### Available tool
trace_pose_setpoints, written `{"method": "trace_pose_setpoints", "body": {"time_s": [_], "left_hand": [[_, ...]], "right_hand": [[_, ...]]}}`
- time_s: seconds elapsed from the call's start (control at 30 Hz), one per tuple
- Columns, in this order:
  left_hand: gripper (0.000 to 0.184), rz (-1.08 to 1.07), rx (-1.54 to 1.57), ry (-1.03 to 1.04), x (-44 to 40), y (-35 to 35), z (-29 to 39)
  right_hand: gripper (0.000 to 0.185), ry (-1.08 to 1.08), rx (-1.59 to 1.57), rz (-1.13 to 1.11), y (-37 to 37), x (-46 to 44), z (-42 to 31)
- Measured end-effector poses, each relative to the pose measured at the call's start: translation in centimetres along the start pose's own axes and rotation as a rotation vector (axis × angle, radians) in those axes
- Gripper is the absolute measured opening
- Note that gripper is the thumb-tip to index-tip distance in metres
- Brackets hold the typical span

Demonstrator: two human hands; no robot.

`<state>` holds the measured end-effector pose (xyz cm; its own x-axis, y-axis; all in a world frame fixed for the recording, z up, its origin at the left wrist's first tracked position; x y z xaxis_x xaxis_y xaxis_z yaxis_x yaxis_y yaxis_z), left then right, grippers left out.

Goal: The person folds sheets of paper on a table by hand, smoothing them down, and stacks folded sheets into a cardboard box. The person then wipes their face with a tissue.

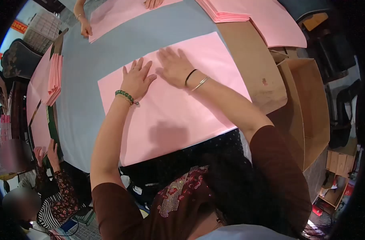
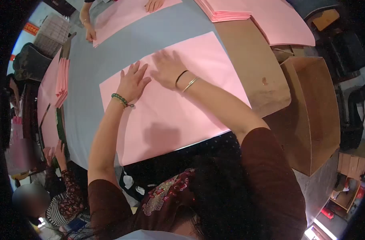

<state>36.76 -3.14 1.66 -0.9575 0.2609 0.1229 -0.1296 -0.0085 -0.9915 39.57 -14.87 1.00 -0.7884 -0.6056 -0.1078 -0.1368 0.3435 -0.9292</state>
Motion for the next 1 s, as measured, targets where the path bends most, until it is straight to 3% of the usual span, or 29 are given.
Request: {"method": "trace_pose_setpoints", "body": {"time_s": [0.13,0.27,0.47,0.6,0.7,0.73,0.8,0.9,1.0], "left_hand": [[0.060,0.024,0.057,-0.012,0.0,0.0,0.0],[0.058,0.009,0.128,-0.014,0.2,0.6,-0.5],[0.058,0.091,-0.074,-0.072,3.7,1.4,-4.5],[0.058,0.082,-0.101,-0.281,9.6,2.1,-10.7],[0.058,-0.086,-0.153,-0.614,15.2,2.4,-14.0],[0.058,-0.112,-0.155,-0.636,17.2,1.7,-13.2],[0.062,0.213,-0.113,-0.253,20.0,-3.0,-6.9],[0.086,0.053,-0.074,-0.012,23.2,-3.8,3.0],[0.094,-0.136,-0.005,-0.024,22.0,0.5,9.2]], "right_hand": [[0.071,0.297,0.141,0.015,-2.2,1.8,9.1],[0.070,0.291,0.175,-0.006,-2.4,2.7,10.9],[0.070,0.281,0.145,0.010,-2.6,2.9,12.0],[0.070,0.273,0.160,-0.001,-1.9,2.5,12.2],[0.071,0.302,0.197,-0.058,-1.2,2.7,14.2],[0.071,0.285,0.180,-0.082,-0.7,2.6,14.5],[0.073,0.279,0.221,-0.030,-0.2,2.6,15.0],[0.074,0.275,0.260,-0.041,-0.5,2.2,14.4],[0.074,0.271,0.237,-0.055,0.6,2.4,17.7]]}}
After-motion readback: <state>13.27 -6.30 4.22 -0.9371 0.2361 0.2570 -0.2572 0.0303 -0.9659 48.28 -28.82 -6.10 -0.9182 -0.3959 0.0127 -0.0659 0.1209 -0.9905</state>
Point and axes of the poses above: each hand's wrist, its own x-axis away from the middle knuckle, its own y-axis out of the palm, z = x × y, the point moved 10 cm from there along -x, towards the middle knuckle, and after that the axes turned 4 degrees about -z, right-handed, at the moved point
